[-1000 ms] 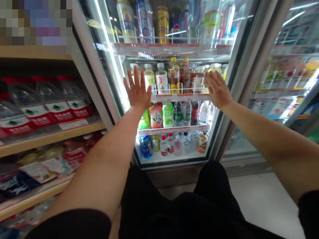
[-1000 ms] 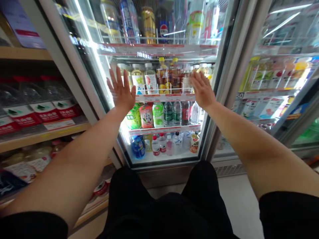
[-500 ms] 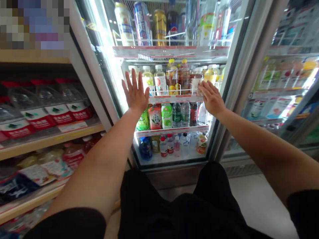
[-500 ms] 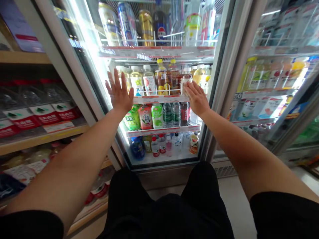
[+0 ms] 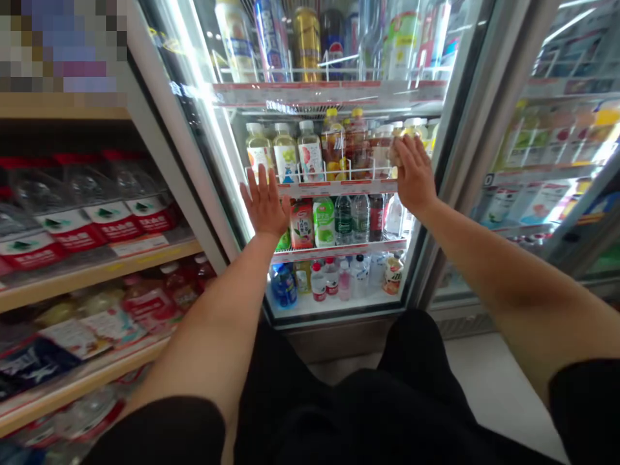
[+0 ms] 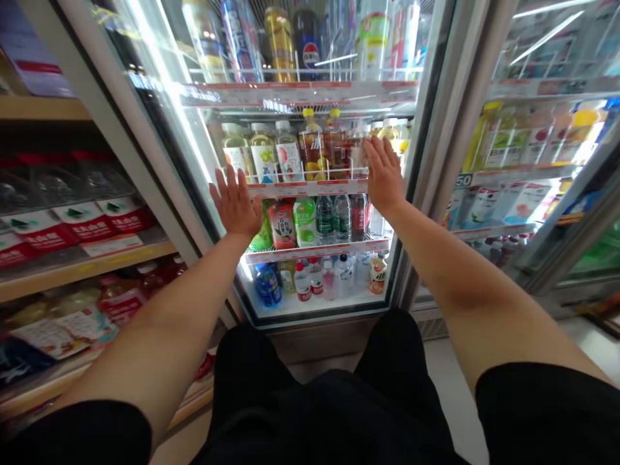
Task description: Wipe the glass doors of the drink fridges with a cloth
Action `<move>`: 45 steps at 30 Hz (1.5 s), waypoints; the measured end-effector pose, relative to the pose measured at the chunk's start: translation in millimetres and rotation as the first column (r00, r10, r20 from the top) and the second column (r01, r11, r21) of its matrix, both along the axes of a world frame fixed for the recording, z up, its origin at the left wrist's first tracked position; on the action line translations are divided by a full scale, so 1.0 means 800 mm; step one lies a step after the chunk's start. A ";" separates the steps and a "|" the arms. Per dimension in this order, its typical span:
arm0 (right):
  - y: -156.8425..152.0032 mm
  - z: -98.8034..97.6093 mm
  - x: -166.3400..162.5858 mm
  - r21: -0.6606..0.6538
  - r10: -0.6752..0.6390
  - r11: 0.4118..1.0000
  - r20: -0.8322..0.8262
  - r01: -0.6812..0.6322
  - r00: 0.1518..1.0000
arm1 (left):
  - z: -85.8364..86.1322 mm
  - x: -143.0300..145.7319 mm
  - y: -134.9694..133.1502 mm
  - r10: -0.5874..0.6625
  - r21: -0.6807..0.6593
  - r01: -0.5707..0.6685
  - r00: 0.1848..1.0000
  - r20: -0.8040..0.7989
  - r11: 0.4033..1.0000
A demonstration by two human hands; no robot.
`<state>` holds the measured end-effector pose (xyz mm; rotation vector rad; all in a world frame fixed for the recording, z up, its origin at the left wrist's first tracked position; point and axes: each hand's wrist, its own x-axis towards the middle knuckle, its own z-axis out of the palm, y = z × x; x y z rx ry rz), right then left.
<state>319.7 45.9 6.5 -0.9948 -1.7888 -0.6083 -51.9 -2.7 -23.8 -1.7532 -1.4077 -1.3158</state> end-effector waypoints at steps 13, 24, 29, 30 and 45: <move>-0.007 0.003 -0.059 -0.017 0.035 0.999 0.110 -0.034 0.993 | -0.001 0.000 0.000 0.003 0.007 -0.002 1.000 -0.009 1.000; -0.022 0.010 -0.103 -0.030 0.015 1.000 0.157 -0.010 0.987 | 0.000 0.001 -0.001 -0.016 -0.004 0.016 1.000 0.009 1.000; -0.033 -0.014 -0.117 -0.118 0.178 0.983 0.479 -0.138 0.859 | 0.000 -0.001 0.000 -0.028 -0.001 0.028 1.000 0.011 1.000; -0.034 -0.014 -0.118 -0.116 0.190 0.981 0.504 -0.152 0.842 | 0.000 -0.001 0.000 -0.027 -0.004 0.027 1.000 0.010 1.000; -0.038 0.004 -0.142 -0.068 0.141 0.990 0.464 -0.124 0.875 | -0.003 -0.004 0.005 -0.019 0.001 0.019 1.000 -0.014 1.000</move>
